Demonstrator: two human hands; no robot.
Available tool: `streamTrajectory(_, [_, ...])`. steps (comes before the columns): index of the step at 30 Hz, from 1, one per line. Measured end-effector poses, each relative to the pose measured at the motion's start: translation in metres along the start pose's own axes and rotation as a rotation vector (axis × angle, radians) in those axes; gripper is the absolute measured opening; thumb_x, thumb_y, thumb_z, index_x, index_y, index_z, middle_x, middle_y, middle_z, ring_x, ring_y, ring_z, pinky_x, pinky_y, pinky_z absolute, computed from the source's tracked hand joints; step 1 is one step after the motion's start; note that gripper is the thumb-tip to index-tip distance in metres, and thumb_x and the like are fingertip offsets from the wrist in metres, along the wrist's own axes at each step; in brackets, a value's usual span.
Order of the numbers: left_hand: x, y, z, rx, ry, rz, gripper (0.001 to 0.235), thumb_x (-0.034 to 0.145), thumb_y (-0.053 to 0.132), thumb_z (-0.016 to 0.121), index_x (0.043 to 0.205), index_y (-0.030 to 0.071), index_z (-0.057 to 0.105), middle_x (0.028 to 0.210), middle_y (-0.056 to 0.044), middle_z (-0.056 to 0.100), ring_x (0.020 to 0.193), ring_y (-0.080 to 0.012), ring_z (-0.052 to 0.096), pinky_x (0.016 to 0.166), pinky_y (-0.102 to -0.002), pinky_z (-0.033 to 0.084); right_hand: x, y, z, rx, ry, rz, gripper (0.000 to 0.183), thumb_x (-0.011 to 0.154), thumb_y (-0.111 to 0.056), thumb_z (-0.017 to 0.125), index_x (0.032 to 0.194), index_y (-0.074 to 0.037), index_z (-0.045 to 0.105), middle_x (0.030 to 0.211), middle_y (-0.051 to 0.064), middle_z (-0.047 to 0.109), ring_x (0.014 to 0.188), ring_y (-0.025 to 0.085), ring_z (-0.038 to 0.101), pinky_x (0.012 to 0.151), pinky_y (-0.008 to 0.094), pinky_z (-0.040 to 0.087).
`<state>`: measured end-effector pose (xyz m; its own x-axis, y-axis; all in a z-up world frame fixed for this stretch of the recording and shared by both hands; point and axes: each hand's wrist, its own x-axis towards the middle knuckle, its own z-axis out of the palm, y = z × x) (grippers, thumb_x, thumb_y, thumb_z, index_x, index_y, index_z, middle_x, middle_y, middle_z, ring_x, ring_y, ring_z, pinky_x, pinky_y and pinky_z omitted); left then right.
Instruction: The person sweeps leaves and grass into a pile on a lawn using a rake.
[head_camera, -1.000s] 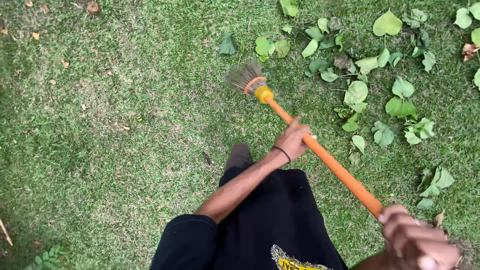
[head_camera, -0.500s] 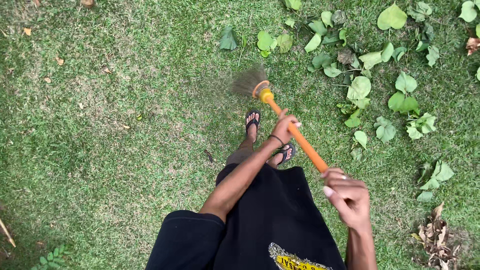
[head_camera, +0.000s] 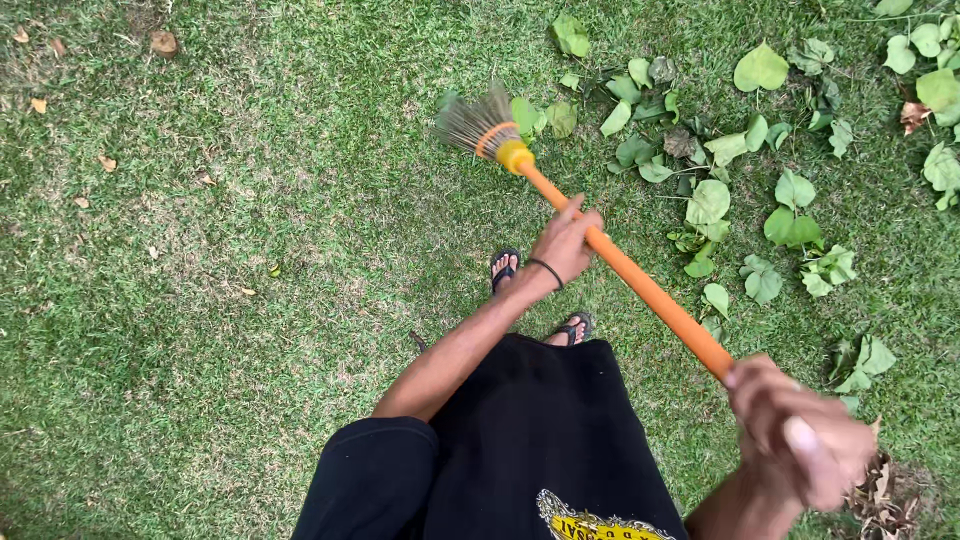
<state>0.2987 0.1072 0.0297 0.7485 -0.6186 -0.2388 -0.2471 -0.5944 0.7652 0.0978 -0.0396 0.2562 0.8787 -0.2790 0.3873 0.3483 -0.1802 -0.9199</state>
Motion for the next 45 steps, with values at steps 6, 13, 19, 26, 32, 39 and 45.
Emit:
streamTrajectory(6, [0.048,-0.211,-0.011,-0.118,0.409,-0.17,0.038,0.085,-0.006,0.069,0.118,0.013,0.061,0.153,-0.021,0.022,0.076,-0.0251,0.064,0.065,-0.037,0.064,0.009,0.149,0.115,0.431,-0.117,0.281,0.035,0.092,-0.026,0.067,0.059,-0.014,0.061,0.055,-0.004,0.053,0.064,0.013,0.05,0.106,0.047,0.045])
streamTrajectory(13, [0.067,-0.168,0.038,-0.926,0.314,-0.351,0.036,0.086,0.01,0.068,0.114,0.023,0.049,0.137,-0.023,0.027,0.111,-0.0415,0.044,0.088,-0.043,0.041,0.021,0.115,0.102,0.148,-0.231,0.109,0.049,0.095,-0.007,0.06,0.052,-0.011,0.037,0.053,0.0,0.036,0.054,0.018,0.038,0.088,0.044,0.046])
streamTrajectory(19, [0.084,-0.078,0.092,-0.438,0.089,0.148,0.025,0.091,0.0,0.07,0.099,0.016,0.052,0.151,-0.035,0.025,0.135,-0.0519,0.044,0.117,-0.052,0.043,0.024,0.046,0.071,-0.125,-0.181,0.087,0.046,0.09,-0.007,0.06,0.048,-0.012,0.043,0.047,0.001,0.043,0.047,0.016,0.043,0.081,0.042,0.047])
streamTrajectory(26, [0.075,0.016,0.126,-0.182,-0.08,0.423,0.026,0.086,-0.004,0.067,0.102,0.014,0.057,0.159,-0.036,0.024,0.15,-0.0588,0.022,0.116,-0.066,0.04,0.024,-0.053,0.064,-0.329,0.24,0.032,0.034,0.08,-0.009,0.05,0.05,-0.001,0.036,0.051,0.012,0.034,0.045,0.024,0.04,0.063,0.042,0.041])
streamTrajectory(32, [0.05,0.041,0.112,-0.161,-0.085,0.365,0.032,0.088,-0.007,0.063,0.107,0.015,0.048,0.163,-0.03,0.02,0.148,-0.0617,0.022,0.108,-0.069,0.047,-0.051,-0.015,-0.014,-0.269,0.5,0.053,0.051,0.105,-0.025,0.039,0.058,-0.012,0.027,0.053,0.004,0.021,0.052,0.019,0.03,0.074,0.042,0.045])
streamTrajectory(39, [0.021,0.043,0.085,-0.035,-0.071,0.423,0.037,0.097,0.016,0.065,0.131,0.011,0.051,0.166,-0.021,0.023,0.157,-0.0527,0.013,0.118,-0.076,0.026,-0.105,-0.001,-0.047,-0.112,0.769,0.118,0.05,0.11,-0.071,0.053,0.098,-0.026,0.035,0.097,-0.009,0.034,0.101,0.008,0.043,0.112,0.032,0.051])
streamTrajectory(45, [0.038,-0.028,0.093,0.172,-0.11,0.337,0.045,0.095,0.016,0.062,0.139,0.019,0.05,0.162,-0.018,0.032,0.153,-0.0514,0.017,0.12,-0.075,0.015,-0.049,0.046,-0.013,0.176,0.804,0.241,0.048,0.112,-0.058,0.042,0.082,-0.024,0.059,0.076,-0.003,0.06,0.076,0.016,0.066,0.097,0.045,0.068])
